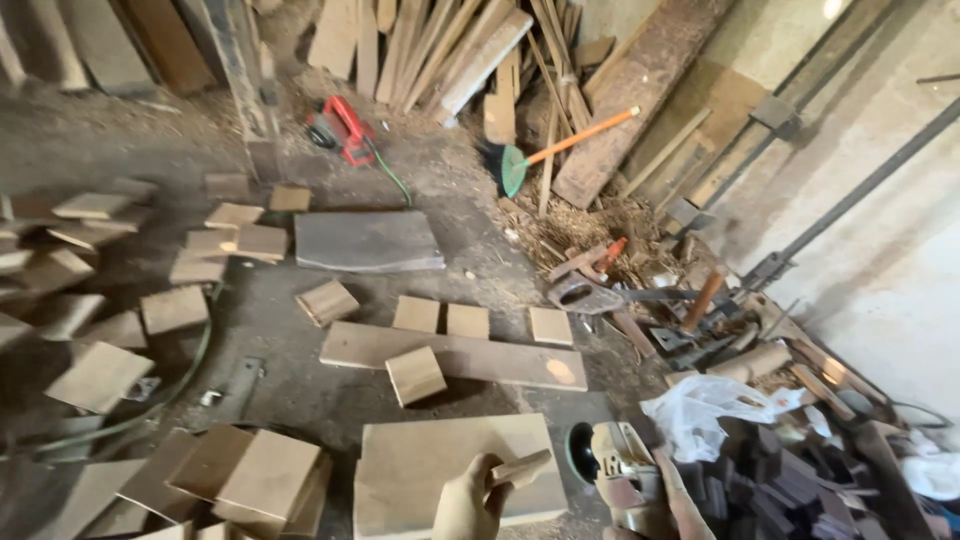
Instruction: Sanding a wooden board using a handheld power sander
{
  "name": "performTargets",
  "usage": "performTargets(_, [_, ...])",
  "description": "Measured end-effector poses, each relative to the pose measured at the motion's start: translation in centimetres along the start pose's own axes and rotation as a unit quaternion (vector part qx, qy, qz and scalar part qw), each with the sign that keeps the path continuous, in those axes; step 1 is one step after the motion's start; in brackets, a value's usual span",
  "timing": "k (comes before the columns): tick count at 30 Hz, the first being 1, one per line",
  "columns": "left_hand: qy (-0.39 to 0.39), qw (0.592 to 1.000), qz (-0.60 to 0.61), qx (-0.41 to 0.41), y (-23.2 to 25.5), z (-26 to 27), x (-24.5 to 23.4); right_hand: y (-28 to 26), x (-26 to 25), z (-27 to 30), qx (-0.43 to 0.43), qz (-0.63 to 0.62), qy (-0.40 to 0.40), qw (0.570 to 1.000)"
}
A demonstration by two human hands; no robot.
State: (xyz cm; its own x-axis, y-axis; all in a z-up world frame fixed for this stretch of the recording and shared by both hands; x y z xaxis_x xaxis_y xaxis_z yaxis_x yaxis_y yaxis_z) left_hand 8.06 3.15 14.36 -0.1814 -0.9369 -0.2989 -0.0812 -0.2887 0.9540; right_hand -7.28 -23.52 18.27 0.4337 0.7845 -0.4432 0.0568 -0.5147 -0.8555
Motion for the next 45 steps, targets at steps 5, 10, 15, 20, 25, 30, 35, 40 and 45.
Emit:
performTargets(5, [-0.044, 0.997, -0.066, -0.006, 0.1, -0.7, 1.2, -4.6, 0.1, -3.6, -0.009, 0.048, -0.038, 0.998])
performTargets(10, [-0.09, 0.987, -0.132, 0.021, 0.4, -1.0, 1.2, -7.1, 1.6, -4.8, -0.016, -0.003, -0.063, 0.998])
performTargets(15, [-0.078, 0.988, -0.135, 0.02, -1.4, -0.6, 1.8, -9.4, 2.9, -5.5, -0.037, -0.045, -0.11, 0.992])
performTargets(20, [-0.035, 0.985, -0.146, 0.08, -2.9, -1.1, 2.5, -9.6, 3.9, -5.4, -0.09, -0.056, -0.097, 0.99])
performTargets(25, [-0.022, 0.984, -0.143, 0.1, -3.8, -1.5, 3.2, -7.6, 3.8, -5.8, -0.069, -0.019, -0.114, 0.991])
performTargets(30, [-0.067, 0.982, -0.151, 0.086, 0.0, -0.7, 1.3, -9.3, 4.8, -6.4, -0.075, 0.029, -0.183, 0.98])
performTargets(35, [-0.067, 0.982, -0.163, 0.062, -1.5, -1.5, 2.1, -7.6, 5.9, -6.2, -0.112, 0.046, -0.146, 0.982])
performTargets(40, [-0.057, 0.989, -0.124, 0.061, -1.0, -1.1, 1.7, -7.2, 6.6, -5.9, -0.103, 0.083, -0.218, 0.967])
performTargets(45, [-0.013, 0.991, -0.093, 0.1, -0.8, -0.9, 1.5, -6.5, 7.8, -6.2, -0.022, -0.037, -0.239, 0.97])
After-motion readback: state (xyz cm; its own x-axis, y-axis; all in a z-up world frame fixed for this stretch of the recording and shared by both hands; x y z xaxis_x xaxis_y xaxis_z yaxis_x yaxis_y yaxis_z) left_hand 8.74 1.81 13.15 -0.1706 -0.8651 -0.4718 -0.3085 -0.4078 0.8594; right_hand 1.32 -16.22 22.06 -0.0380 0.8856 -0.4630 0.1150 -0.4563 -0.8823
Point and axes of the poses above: each hand's wrist, its own z-axis away from the middle knuckle, its own x-axis out of the palm, y = z × x, the point moved 4 cm from there along -z, towards the middle knuckle, and after that the axes turned 3 degrees about -x, right-handed, at the moved point
